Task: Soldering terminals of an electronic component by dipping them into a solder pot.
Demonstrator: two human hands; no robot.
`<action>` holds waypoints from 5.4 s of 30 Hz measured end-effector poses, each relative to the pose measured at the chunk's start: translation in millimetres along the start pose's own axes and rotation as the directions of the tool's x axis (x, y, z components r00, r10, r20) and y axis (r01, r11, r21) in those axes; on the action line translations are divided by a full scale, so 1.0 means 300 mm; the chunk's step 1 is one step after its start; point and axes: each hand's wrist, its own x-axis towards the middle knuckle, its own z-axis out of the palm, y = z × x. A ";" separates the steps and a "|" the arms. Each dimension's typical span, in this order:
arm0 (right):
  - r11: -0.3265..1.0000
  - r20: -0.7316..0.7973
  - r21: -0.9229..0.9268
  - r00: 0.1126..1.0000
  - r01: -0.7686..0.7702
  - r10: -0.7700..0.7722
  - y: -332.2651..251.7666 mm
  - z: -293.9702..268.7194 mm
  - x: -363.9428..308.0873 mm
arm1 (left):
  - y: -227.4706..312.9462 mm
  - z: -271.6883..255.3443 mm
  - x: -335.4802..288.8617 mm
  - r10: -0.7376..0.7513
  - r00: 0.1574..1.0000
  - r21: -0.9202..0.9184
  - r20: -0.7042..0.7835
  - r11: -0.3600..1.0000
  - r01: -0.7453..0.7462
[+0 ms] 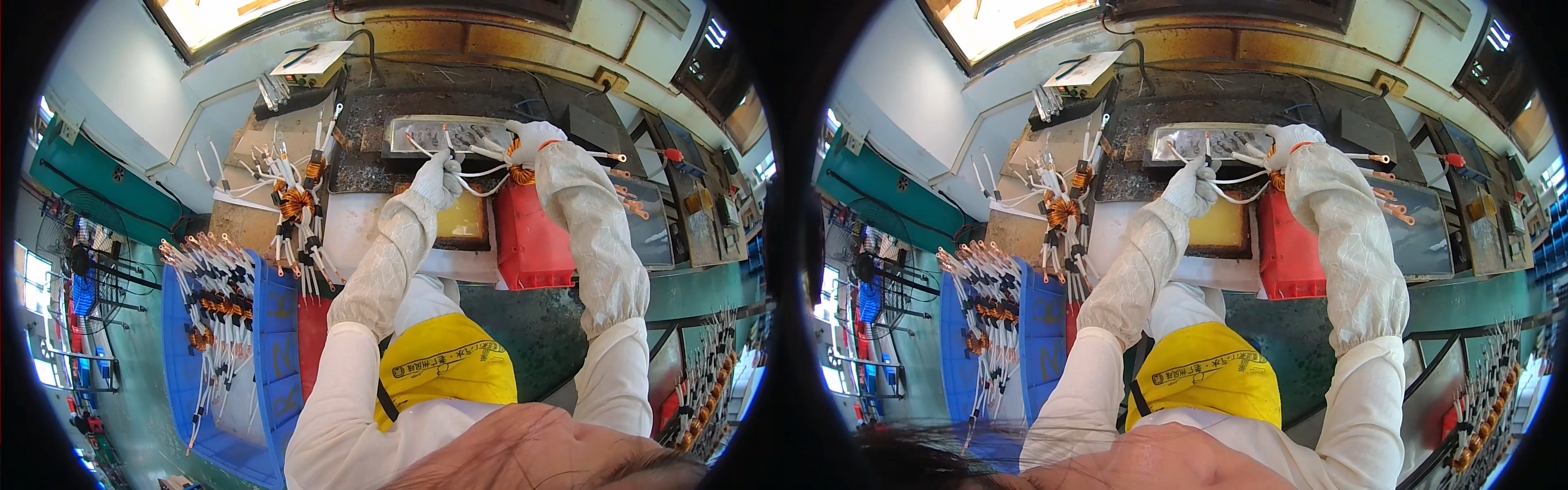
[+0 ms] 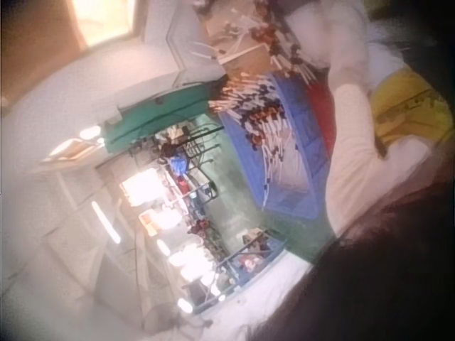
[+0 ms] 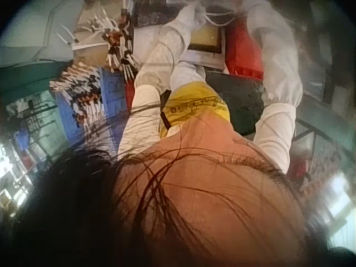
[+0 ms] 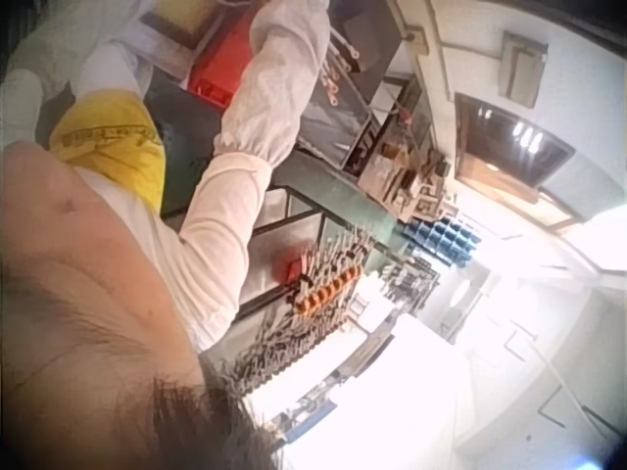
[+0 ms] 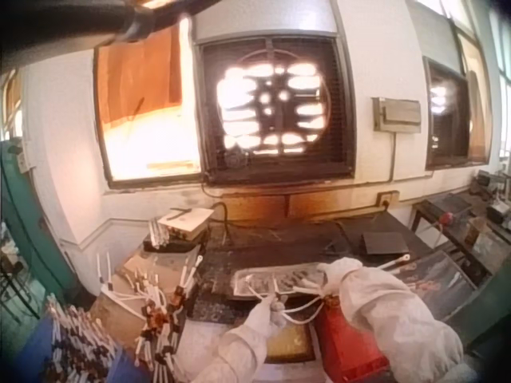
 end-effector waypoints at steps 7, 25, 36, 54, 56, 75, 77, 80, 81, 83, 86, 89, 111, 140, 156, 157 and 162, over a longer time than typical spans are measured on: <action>1.000 -0.003 0.015 1.000 0.007 -0.007 0.000 -0.008 -0.011 | 0.014 0.013 0.006 -0.004 0.999 -0.017 -0.045 1.000 0.004; 1.000 0.012 0.013 1.000 -0.009 0.009 -0.012 -0.019 -0.022 | 0.024 0.004 0.020 -0.012 0.997 -0.033 -0.073 0.999 0.010; 1.000 -0.003 0.025 1.000 -0.002 0.002 -0.011 -0.022 -0.027 | 0.020 0.001 0.024 0.016 0.997 -0.024 -0.077 1.000 -0.018; 0.999 -0.039 0.045 0.999 0.018 -0.016 0.008 -0.001 -0.010 | 0.022 0.000 0.024 0.004 0.997 -0.032 -0.073 0.999 -0.006; 0.999 -0.041 0.048 0.999 0.020 -0.018 0.010 0.000 -0.010 | 0.021 -0.006 0.029 0.011 0.998 -0.023 -0.056 1.000 -0.012; 0.999 -0.047 0.038 0.998 0.032 -0.030 0.018 0.014 0.006 | 0.019 -0.011 0.028 -0.017 0.999 -0.060 -0.051 0.998 0.014; 0.999 -0.049 0.035 0.998 0.037 -0.035 0.018 0.016 0.009 | 0.021 -0.013 0.030 -0.015 0.998 -0.054 -0.054 0.998 0.012; 0.999 -0.040 0.035 0.999 0.022 -0.021 0.014 0.012 0.006 | 0.020 -0.015 0.032 0.000 0.998 -0.028 -0.055 1.000 -0.002; 0.999 -0.046 0.037 0.998 0.036 -0.034 0.019 0.012 0.006 | 0.018 -0.013 0.032 0.013 0.999 -0.007 -0.053 1.000 -0.013; 0.998 -0.051 0.039 0.998 0.049 -0.047 0.020 0.012 0.006 | 0.018 -0.012 0.032 0.016 0.998 0.000 -0.058 1.000 -0.016; 0.998 -0.058 0.050 0.998 0.027 -0.024 0.013 0.005 0.000 | 0.024 -0.011 0.034 0.005 0.998 -0.014 -0.056 1.000 -0.006; 0.998 -0.036 0.053 0.999 0.028 -0.026 0.013 0.001 -0.004 | 0.024 -0.012 0.035 -0.004 0.998 -0.029 -0.056 1.000 0.002; 0.999 -0.069 0.052 0.998 0.001 0.003 0.011 0.005 -0.036 | 0.002 0.012 -0.005 0.042 0.998 0.022 -0.050 0.999 -0.041; 0.888 -0.212 0.445 0.949 -0.120 0.235 0.077 0.166 -0.300 | -0.031 0.125 -0.108 0.253 0.964 0.432 0.079 0.863 -0.262; 0.695 -0.541 0.718 0.670 0.051 0.509 -0.032 0.401 -0.393 | -0.268 0.194 -0.221 0.364 0.908 0.464 0.207 0.781 -0.419; 0.694 -0.543 0.718 0.666 0.052 0.512 -0.030 0.420 -0.382 | -0.297 0.187 -0.206 0.388 0.896 0.481 0.214 0.757 -0.442; 0.709 -0.616 0.697 0.597 0.110 0.513 -0.027 0.433 -0.374 | -0.443 0.160 -0.164 0.429 0.863 0.441 0.267 0.742 -0.505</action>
